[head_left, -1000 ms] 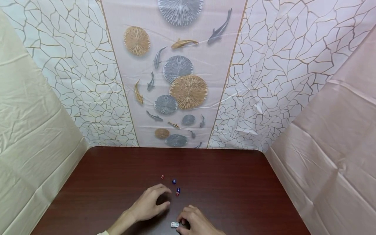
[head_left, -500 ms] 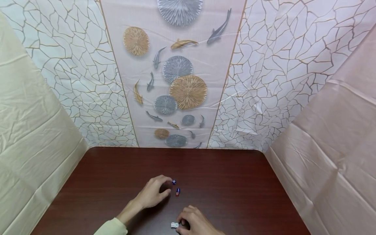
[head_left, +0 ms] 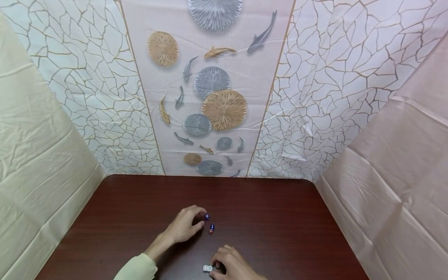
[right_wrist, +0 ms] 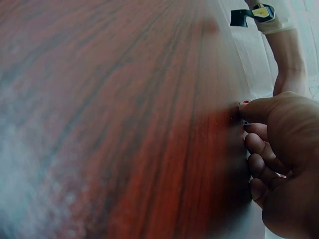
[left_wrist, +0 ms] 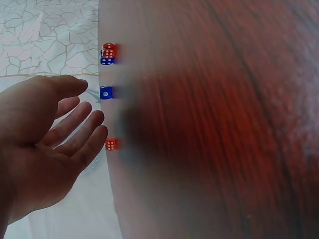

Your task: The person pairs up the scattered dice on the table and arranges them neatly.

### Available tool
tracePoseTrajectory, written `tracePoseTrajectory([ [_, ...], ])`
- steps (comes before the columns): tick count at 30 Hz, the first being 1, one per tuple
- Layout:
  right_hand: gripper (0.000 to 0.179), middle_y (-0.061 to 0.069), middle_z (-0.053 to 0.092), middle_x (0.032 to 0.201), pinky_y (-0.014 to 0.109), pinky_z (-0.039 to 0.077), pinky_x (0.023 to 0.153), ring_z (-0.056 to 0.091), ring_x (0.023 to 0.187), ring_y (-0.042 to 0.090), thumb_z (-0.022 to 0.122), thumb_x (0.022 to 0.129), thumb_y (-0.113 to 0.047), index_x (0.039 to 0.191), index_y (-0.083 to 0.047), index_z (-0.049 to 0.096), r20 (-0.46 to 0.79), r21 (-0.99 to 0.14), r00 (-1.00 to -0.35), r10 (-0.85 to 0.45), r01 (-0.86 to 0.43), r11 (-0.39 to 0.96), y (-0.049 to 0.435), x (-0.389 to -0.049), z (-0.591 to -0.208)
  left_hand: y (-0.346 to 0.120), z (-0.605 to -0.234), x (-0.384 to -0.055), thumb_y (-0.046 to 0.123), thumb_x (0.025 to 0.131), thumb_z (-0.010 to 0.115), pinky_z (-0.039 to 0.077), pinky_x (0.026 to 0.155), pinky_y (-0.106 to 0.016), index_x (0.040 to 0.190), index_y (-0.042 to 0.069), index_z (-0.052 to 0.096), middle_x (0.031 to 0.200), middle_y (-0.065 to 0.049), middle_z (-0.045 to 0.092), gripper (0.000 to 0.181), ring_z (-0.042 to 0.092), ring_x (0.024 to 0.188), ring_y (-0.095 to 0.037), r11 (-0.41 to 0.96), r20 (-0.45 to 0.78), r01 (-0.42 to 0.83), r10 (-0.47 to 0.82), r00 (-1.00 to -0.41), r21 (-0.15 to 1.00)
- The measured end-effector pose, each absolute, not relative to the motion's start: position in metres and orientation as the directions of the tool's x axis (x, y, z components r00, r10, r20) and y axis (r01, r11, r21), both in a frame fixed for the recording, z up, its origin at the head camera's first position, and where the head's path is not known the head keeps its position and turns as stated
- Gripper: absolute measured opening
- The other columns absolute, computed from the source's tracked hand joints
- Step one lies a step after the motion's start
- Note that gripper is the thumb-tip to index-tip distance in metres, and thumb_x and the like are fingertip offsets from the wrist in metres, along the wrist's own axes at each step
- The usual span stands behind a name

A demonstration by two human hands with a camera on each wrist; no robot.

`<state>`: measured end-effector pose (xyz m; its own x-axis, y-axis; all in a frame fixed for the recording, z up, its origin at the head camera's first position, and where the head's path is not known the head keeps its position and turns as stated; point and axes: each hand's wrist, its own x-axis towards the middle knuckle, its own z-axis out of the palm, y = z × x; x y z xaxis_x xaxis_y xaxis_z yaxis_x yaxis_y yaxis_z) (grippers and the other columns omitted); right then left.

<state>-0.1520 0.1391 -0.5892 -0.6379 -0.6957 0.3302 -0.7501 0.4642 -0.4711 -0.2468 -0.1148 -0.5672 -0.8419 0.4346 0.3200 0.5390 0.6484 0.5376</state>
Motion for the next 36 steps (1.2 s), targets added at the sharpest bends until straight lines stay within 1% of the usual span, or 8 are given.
tracePoseTrajectory([
  [7, 0.012, -0.008, 0.069, 0.086, 0.008, 0.04, 0.079, 0.044, 0.085, -0.011, 0.089, 0.097, -0.024, 0.1, -0.015, 0.083, 0.303, -0.494, -0.648, -0.699, -0.734, 0.466, 0.139, -0.152, -0.587, -0.115, -0.57, -0.251, 0.004, 0.1, 0.082, 0.065, 0.088, -0.036, 0.124, 0.004, 0.078, 0.114, -0.008, 0.08, 0.025, 0.079, 0.101, -0.023, 0.652, 0.273, 0.514, 0.44, -0.855, 0.558],
  [13, 0.011, -0.009, 0.068, 0.087, 0.008, 0.039, 0.079, 0.045, 0.084, -0.01, 0.088, 0.099, -0.025, 0.102, -0.016, 0.083, 0.281, -0.513, -0.657, -0.699, -0.719, 0.469, 0.139, -0.152, -0.586, -0.113, -0.572, -0.255, 0.001, 0.099, 0.082, 0.066, 0.084, -0.035, 0.122, 0.002, 0.079, 0.111, -0.01, 0.079, 0.023, 0.079, 0.097, -0.023, 0.643, 0.293, 0.541, 0.459, -0.839, 0.542],
  [20, 0.011, -0.008, 0.069, 0.086, 0.007, 0.039, 0.079, 0.042, 0.084, -0.012, 0.089, 0.098, -0.023, 0.102, -0.014, 0.083, 0.307, -0.503, -0.647, -0.698, -0.733, 0.458, 0.139, -0.152, -0.589, -0.11, -0.573, -0.259, 0.0, 0.099, 0.081, 0.065, 0.08, -0.033, 0.121, 0.002, 0.08, 0.11, -0.01, 0.08, 0.022, 0.078, 0.093, -0.02, 0.654, 0.284, 0.539, 0.462, -0.84, 0.532],
  [25, 0.012, -0.008, 0.069, 0.086, 0.006, 0.039, 0.078, 0.044, 0.084, -0.011, 0.089, 0.097, -0.023, 0.102, -0.014, 0.083, 0.321, -0.497, -0.642, -0.697, -0.74, 0.453, 0.139, -0.152, -0.59, -0.108, -0.575, -0.263, -0.001, 0.098, 0.082, 0.063, 0.077, -0.03, 0.119, 0.002, 0.081, 0.111, -0.01, 0.08, 0.021, 0.078, 0.09, -0.019, 0.668, 0.272, 0.534, 0.464, -0.843, 0.518],
  [31, 0.013, -0.008, 0.069, 0.085, 0.005, 0.037, 0.079, 0.043, 0.085, -0.012, 0.091, 0.094, -0.022, 0.1, -0.014, 0.083, 0.37, -0.452, -0.617, -0.695, -0.773, 0.446, 0.138, -0.153, -0.591, -0.107, -0.578, -0.268, -0.003, 0.096, 0.083, 0.062, 0.076, -0.029, 0.116, 0.002, 0.082, 0.109, -0.01, 0.08, 0.02, 0.077, 0.088, -0.019, 0.669, 0.267, 0.53, 0.462, -0.845, 0.52],
  [36, 0.015, -0.008, 0.069, 0.083, 0.003, 0.036, 0.079, 0.043, 0.085, -0.011, 0.093, 0.09, -0.022, 0.099, -0.015, 0.082, 0.406, -0.424, -0.597, -0.693, -0.794, 0.436, 0.138, -0.153, -0.592, -0.107, -0.579, -0.269, -0.003, 0.097, 0.082, 0.061, 0.075, -0.028, 0.115, 0.002, 0.083, 0.109, -0.01, 0.079, 0.019, 0.077, 0.087, -0.02, 0.664, 0.271, 0.541, 0.473, -0.839, 0.517],
])
